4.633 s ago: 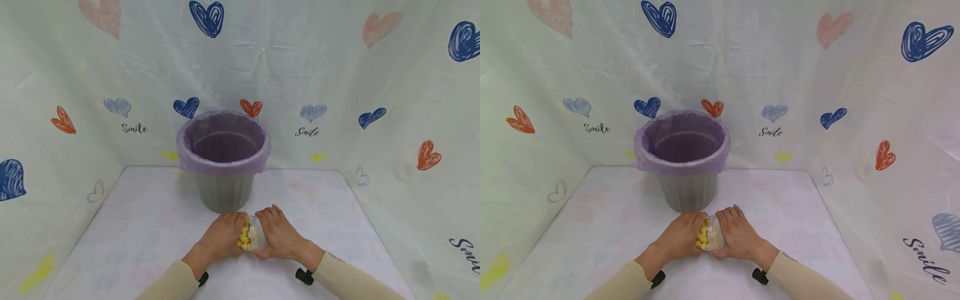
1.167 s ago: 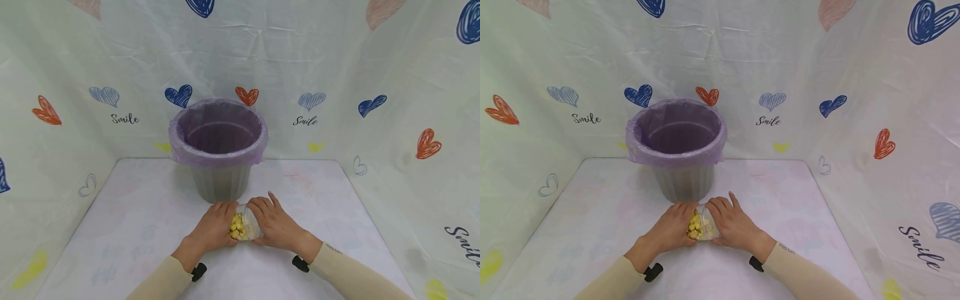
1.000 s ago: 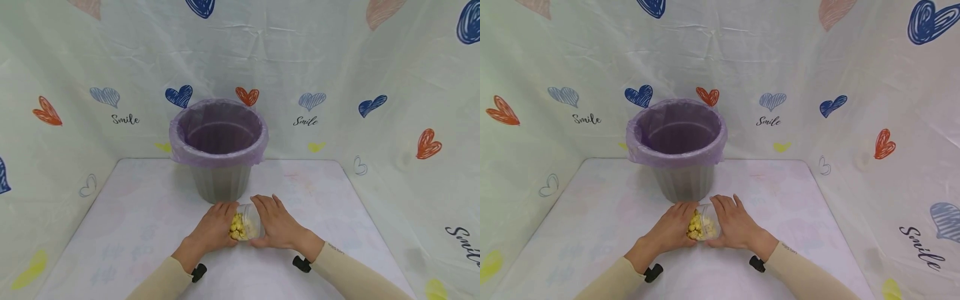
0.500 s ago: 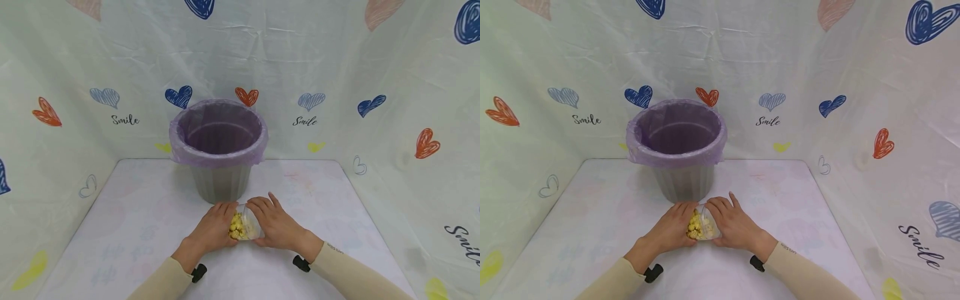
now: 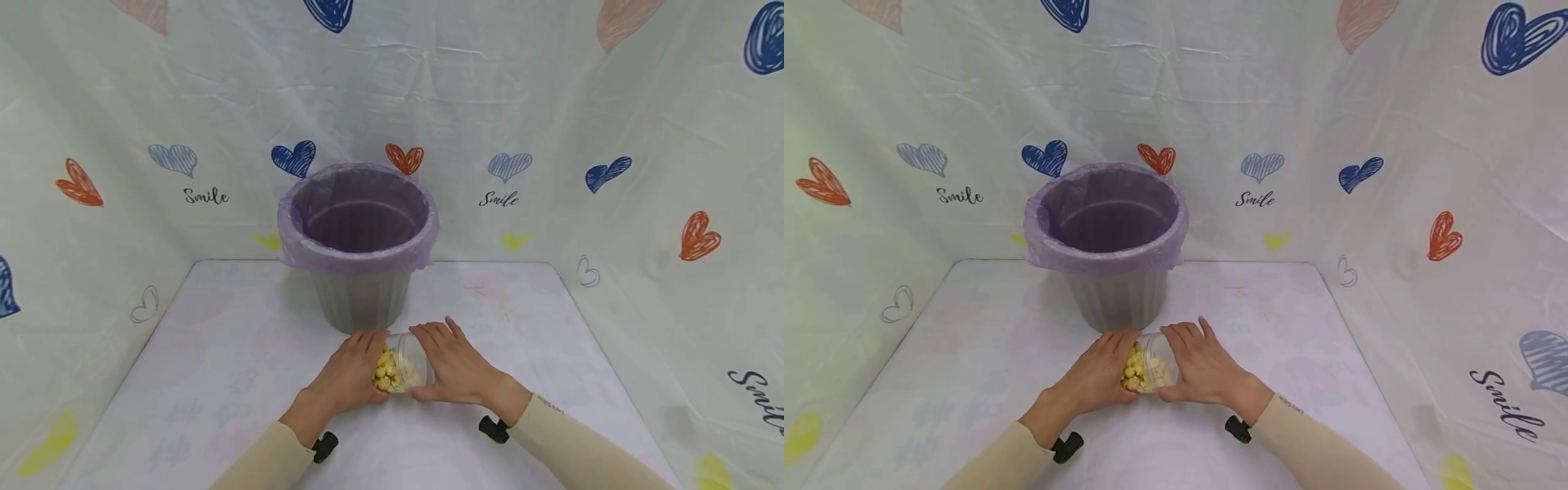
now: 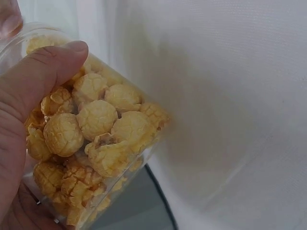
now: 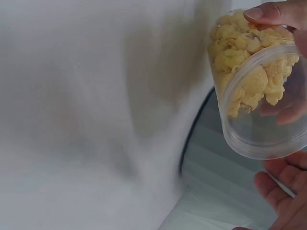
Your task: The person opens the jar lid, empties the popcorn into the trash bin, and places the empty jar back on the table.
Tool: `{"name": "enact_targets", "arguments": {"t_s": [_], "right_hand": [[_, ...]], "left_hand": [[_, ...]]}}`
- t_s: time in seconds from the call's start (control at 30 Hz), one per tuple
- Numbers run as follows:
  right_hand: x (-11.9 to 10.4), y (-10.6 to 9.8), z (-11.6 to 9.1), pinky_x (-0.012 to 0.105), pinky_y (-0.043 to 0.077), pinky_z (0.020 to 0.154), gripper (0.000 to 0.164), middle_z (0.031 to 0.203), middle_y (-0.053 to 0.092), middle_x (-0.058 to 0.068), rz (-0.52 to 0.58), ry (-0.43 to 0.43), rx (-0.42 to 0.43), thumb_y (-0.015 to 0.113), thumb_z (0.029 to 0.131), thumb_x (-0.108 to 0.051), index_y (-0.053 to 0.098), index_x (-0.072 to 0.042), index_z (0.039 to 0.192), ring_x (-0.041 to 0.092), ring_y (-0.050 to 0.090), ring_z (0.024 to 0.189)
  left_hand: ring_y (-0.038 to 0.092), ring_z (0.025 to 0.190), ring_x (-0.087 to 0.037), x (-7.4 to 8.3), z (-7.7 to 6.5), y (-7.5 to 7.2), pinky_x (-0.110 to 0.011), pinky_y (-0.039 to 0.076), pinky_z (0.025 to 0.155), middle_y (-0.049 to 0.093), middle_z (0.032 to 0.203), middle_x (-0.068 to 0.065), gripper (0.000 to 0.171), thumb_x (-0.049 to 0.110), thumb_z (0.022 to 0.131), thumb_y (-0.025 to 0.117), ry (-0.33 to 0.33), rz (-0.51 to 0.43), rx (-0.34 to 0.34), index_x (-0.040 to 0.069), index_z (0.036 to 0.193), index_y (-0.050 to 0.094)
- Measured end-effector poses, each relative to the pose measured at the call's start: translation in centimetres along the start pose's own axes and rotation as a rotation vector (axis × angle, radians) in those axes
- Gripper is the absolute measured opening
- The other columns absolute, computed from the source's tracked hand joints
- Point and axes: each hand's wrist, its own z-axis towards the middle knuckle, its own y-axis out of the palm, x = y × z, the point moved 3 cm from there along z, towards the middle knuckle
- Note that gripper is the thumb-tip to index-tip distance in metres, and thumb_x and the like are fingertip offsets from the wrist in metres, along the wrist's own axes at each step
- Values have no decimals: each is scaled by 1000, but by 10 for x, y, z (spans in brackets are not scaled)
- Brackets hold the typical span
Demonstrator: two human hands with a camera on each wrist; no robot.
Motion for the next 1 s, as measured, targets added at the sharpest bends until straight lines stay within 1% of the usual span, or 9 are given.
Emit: {"name": "enact_targets", "arguments": {"t_s": [0.17, 0.27, 0.33, 0.43, 0.57, 0.67, 0.77, 0.9, 1.0], "right_hand": [[-2, -2, 0, 68, 38, 118, 104, 152, 50, 9, 7, -89, 29, 92, 75, -52, 41, -6, 154, 29, 50, 139], [-4, -3, -1, 68, 39, 117, 112, 154, 46, 11, -9, -112, 42, 95, 71, -51, 38, -5, 155, 30, 48, 141], [-4, -3, -2, 68, 40, 116, 113, 153, 47, 14, -13, -88, 45, 93, 72, -56, 38, -2, 155, 31, 49, 140], [-2, -4, -1, 68, 41, 115, 113, 149, 51, 17, -7, -31, 35, 86, 75, -66, 40, 1, 155, 33, 51, 138], [-1, -6, 0, 67, 41, 115, 107, 142, 59, 15, -12, 13, 3, 77, 80, -72, 46, 0, 153, 33, 55, 134], [-1, -7, 0, 67, 41, 115, 103, 141, 61, 13, 7, 12, -17, 79, 81, -69, 46, -2, 153, 32, 56, 133], [-2, -8, 0, 68, 40, 116, 101, 146, 56, 12, 51, -6, -27, 85, 79, -59, 43, -4, 153, 32, 53, 136], [-3, -8, 0, 66, 39, 118, 105, 154, 48, 13, 83, -30, -38, 90, 78, -50, 37, -5, 156, 31, 48, 142], [-2, -8, -1, 65, 38, 119, 111, 155, 47, 15, 96, -15, -49, 90, 77, -52, 34, -3, 158, 31, 47, 144]], "left_hand": [[57, 129, -34, 0, 0, -1, -49, 50, 111, 60, 141, -15, 105, 42, 69, 100, -13, -27, -5, 0, 149, 46], [56, 131, -35, 0, 0, -2, -50, 49, 112, 58, 141, -16, 105, 41, 69, 100, -24, -42, -10, -1, 149, 46], [55, 131, -35, 1, -1, -2, -50, 50, 112, 58, 141, -16, 105, 41, 69, 100, -25, -45, -6, 0, 149, 46], [55, 130, -34, 0, -1, -2, -49, 50, 111, 57, 140, -16, 106, 41, 68, 100, -23, -45, 4, 0, 149, 46], [54, 131, -35, 1, -1, -1, -49, 50, 112, 56, 140, -18, 106, 40, 68, 101, -29, -61, 6, 0, 149, 46], [54, 131, -35, 1, -1, -1, -49, 50, 112, 56, 140, -18, 106, 40, 68, 101, -30, -68, 3, 0, 149, 46], [54, 130, -35, 1, -1, -2, -48, 50, 112, 56, 140, -18, 106, 40, 68, 100, -28, -74, -1, 0, 149, 46], [54, 131, -34, 1, -1, -2, -48, 50, 112, 55, 141, -18, 106, 40, 69, 100, -32, -77, -7, 0, 150, 45], [54, 131, -35, 1, -2, -3, -49, 50, 111, 55, 141, -18, 106, 40, 70, 100, -40, -88, -7, 1, 151, 45]]}}
